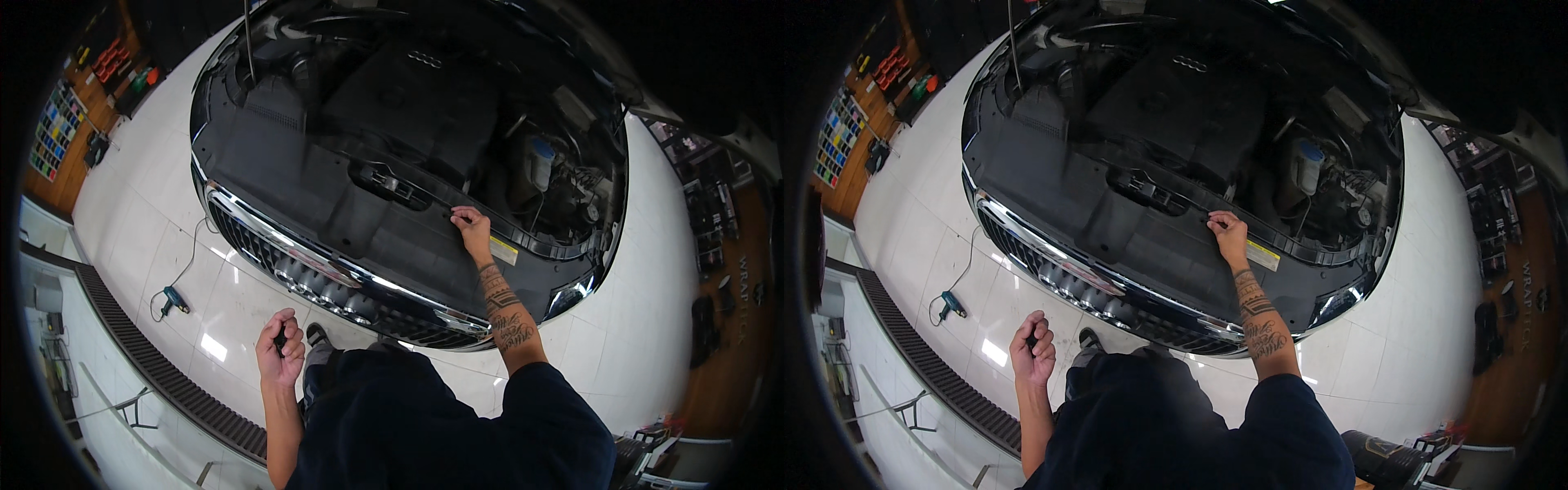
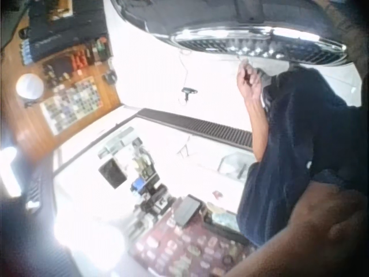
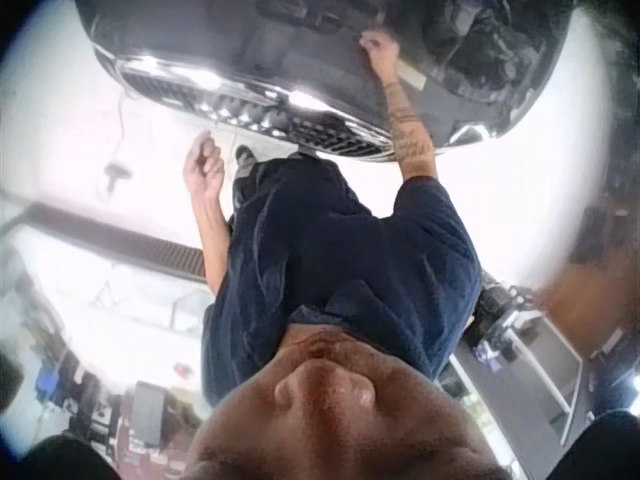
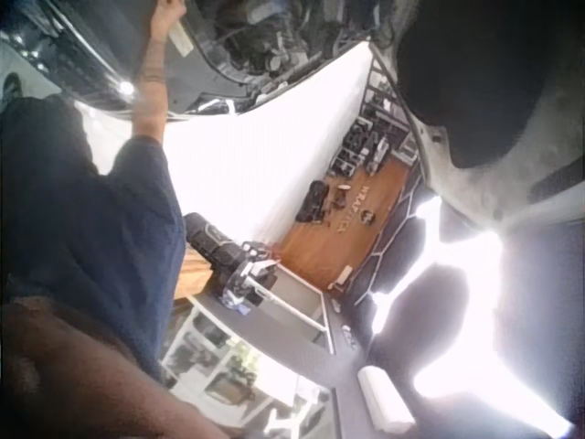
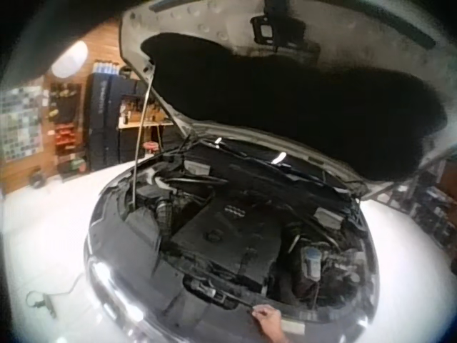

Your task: The person aligns and secures a black car bumper to the front of a dark green Audi using plastic fasteners. The person uses a heat gun to warm the bumper area, then inserts and presses fasteners into the bumper and grille to attach it.

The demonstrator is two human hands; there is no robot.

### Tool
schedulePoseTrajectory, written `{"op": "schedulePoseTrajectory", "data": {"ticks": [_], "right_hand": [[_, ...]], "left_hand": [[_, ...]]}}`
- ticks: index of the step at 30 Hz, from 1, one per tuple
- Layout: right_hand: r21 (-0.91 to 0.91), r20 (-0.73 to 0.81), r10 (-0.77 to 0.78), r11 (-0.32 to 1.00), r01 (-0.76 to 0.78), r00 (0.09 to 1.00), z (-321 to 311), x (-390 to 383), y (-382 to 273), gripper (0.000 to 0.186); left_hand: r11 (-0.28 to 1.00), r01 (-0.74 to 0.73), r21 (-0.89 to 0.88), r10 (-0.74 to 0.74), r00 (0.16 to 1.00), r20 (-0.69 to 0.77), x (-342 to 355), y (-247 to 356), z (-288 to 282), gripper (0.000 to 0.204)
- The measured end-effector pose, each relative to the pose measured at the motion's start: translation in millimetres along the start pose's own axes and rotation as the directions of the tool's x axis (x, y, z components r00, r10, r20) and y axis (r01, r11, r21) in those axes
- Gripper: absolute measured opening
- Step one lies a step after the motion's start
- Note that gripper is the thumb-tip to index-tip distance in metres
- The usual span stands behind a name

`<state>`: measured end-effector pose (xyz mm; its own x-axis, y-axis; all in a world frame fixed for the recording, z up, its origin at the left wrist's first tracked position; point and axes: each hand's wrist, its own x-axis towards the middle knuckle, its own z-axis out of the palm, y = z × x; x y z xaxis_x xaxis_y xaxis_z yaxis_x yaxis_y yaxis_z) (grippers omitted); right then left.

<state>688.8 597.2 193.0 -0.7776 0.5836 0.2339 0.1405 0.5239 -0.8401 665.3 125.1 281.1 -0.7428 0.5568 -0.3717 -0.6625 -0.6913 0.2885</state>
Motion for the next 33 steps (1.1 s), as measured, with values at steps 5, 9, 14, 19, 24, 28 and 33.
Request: {"op": "schedulePoseTrajectory", "data": {"ticks": [5, 9, 14, 19, 24, 28, 33], "right_hand": [[-0.150, 0.068, -0.071, 0.985, 0.081, 0.995, 0.5, 2.6, -15.0, 0.011], [-0.320, 0.149, -0.278, 0.894, 0.313, 0.949, 4.6, 6.9, -15.4, 0.010], [-0.290, 0.175, -0.157, 0.935, 0.203, 0.972, 6.7, 15.5, -19.4, 0.006], [0.727, 0.390, 0.252, 0.506, -0.464, 0.885, -10.8, 24.5, -40.6, 0.013], [0.815, 0.505, 0.133, 0.252, -0.522, 0.853, -8.5, 8.0, -83.5, 0.020], [0.821, 0.522, 0.096, 0.215, -0.529, 0.848, -2.3, -11.8, -126.5, 0.020], [0.799, 0.476, 0.124, 0.351, -0.487, 0.870, -6.7, -31.7, -158.0, 0.020]], "left_hand": [[0.999, 0.009, -0.034, -0.009, 1.000, -0.009, 2.4, -11.5, 3.5, 0.027], [0.999, 0.016, -0.039, -0.015, 1.000, 0.019, 6.5, -11.9, 10.2, 0.024], [1.000, -0.008, -0.025, 0.009, 1.000, 0.029, 7.7, -2.4, 9.1, 0.027], [0.999, -0.027, 0.029, 0.027, 1.000, -0.001, 7.2, 5.6, 4.4, 0.028], [0.886, 0.046, 0.460, -0.011, 0.997, -0.077, 36.8, -10.2, 48.2, 0.026], [0.269, -0.396, 0.878, 0.154, 0.918, 0.367, 96.8, -53.7, 102.5, 0.020], [-0.303, -0.665, 0.682, 0.203, 0.655, 0.728, 123.9, -91.4, 153.0, 0.025]]}}
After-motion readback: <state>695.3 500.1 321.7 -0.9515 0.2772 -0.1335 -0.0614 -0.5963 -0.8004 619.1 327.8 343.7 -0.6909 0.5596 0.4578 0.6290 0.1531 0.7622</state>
